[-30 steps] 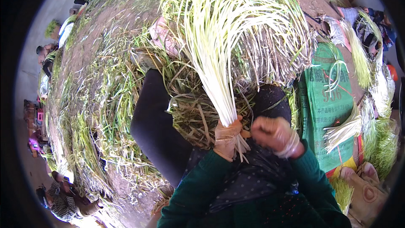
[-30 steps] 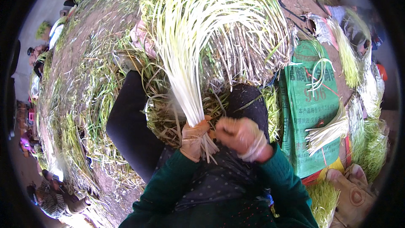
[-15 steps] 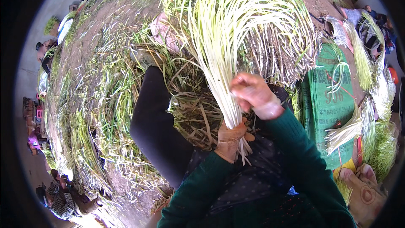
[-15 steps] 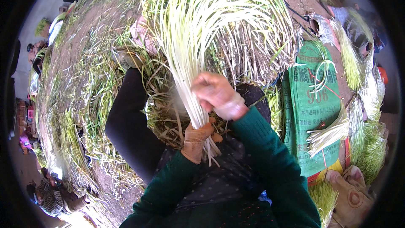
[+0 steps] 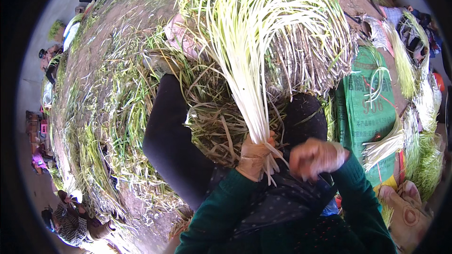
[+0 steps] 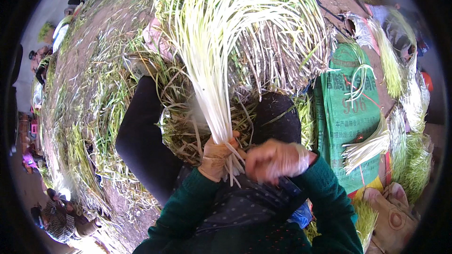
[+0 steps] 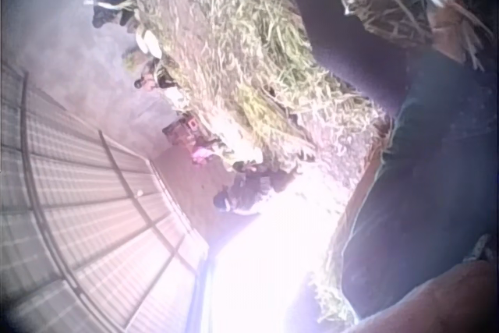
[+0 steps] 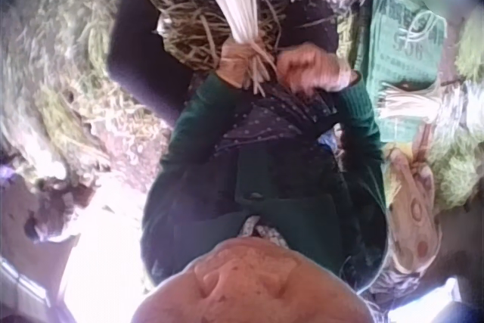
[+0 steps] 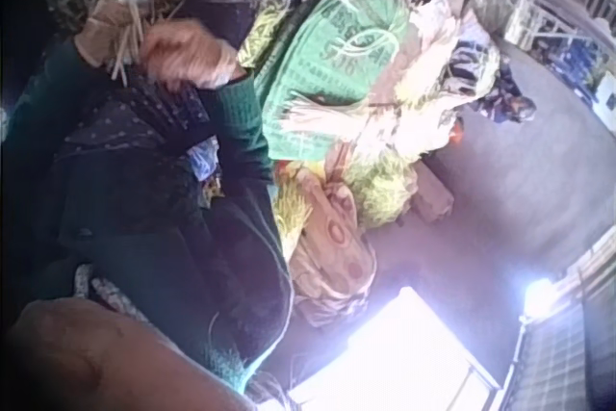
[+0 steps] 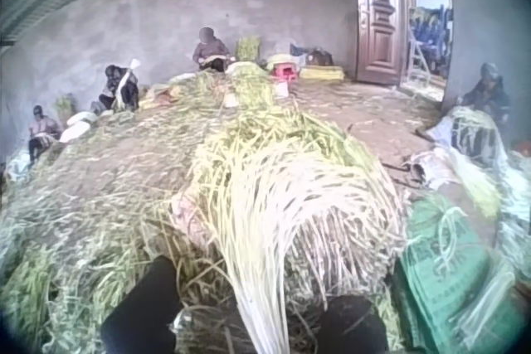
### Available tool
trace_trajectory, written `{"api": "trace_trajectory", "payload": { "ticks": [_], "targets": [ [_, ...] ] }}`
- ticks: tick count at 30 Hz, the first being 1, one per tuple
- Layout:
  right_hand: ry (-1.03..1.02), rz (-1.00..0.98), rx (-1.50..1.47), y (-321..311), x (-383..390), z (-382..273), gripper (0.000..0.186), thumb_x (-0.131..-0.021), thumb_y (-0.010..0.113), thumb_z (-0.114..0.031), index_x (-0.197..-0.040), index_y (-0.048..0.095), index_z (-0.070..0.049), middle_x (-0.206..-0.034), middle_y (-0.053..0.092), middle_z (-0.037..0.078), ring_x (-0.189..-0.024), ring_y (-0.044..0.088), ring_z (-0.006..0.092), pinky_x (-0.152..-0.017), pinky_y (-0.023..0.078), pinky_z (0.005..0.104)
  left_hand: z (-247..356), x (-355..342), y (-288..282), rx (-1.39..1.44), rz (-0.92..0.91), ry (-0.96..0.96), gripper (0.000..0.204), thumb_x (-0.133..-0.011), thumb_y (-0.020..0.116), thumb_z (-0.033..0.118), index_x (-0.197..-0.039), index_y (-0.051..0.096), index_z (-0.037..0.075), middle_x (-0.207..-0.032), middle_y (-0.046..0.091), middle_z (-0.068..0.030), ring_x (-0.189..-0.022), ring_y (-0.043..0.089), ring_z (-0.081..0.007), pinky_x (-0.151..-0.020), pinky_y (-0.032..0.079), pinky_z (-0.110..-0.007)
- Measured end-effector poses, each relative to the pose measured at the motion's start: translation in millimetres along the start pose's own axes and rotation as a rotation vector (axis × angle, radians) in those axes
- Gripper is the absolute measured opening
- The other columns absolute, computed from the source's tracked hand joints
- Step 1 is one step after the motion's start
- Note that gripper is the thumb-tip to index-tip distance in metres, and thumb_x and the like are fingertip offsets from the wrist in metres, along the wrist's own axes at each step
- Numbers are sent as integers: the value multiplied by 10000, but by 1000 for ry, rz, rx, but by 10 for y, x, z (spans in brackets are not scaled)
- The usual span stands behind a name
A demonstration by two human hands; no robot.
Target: The person gathers long green plant stalks, aligns them into bundles, and ties them with thin strips. The person repeatedly picks up stalks, arranges them, and secures them into neat bundles.
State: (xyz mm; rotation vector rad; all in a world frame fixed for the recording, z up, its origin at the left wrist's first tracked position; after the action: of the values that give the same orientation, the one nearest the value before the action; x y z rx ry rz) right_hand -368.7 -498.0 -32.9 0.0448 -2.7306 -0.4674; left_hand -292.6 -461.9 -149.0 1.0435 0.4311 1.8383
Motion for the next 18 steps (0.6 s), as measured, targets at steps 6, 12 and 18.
{"api": "trace_trajectory", "payload": {
  "ticks": [6,12,18],
  "targets": [
    [-486,1106,975,-851,28,-661,194,-850,604,-278,-809,542,-99,-565,514,7,-467,511,131,-382,386,277,19,-35,-46,-174,124,-20,378,-755,616,-22,-1088,439,2,-874,528,-81,-598,571,-191,-501,533,-314],
    [-474,1164,1284,-813,-763,-979,182,-802,619,-219,-717,496,-114,-500,479,5,-369,425,99,-338,383,246,76,-41,-43,-260,169,10,363,-769,606,0,-1089,434,10,-855,531,-67,-571,568,-187,-480,515,-301],
    [-415,830,759,-639,-562,-597,66,-771,594,-47,-751,532,-61,-585,552,57,-470,504,106,-440,406,267,116,-2,-76,-174,161,5,374,-771,631,25,-1096,446,21,-870,544,-59,-561,567,-175,-489,510,-284]
  ]
}}
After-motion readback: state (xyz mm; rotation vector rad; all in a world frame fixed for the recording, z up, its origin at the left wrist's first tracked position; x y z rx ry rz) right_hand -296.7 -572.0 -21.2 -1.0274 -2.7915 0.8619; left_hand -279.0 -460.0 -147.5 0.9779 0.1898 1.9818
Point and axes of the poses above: each hand's wrist, its own x-axis away from the middle knuckle, its own y-axis out of the palm, z = x × y, the point moved 10 cm from there along -x, towards the middle knuckle
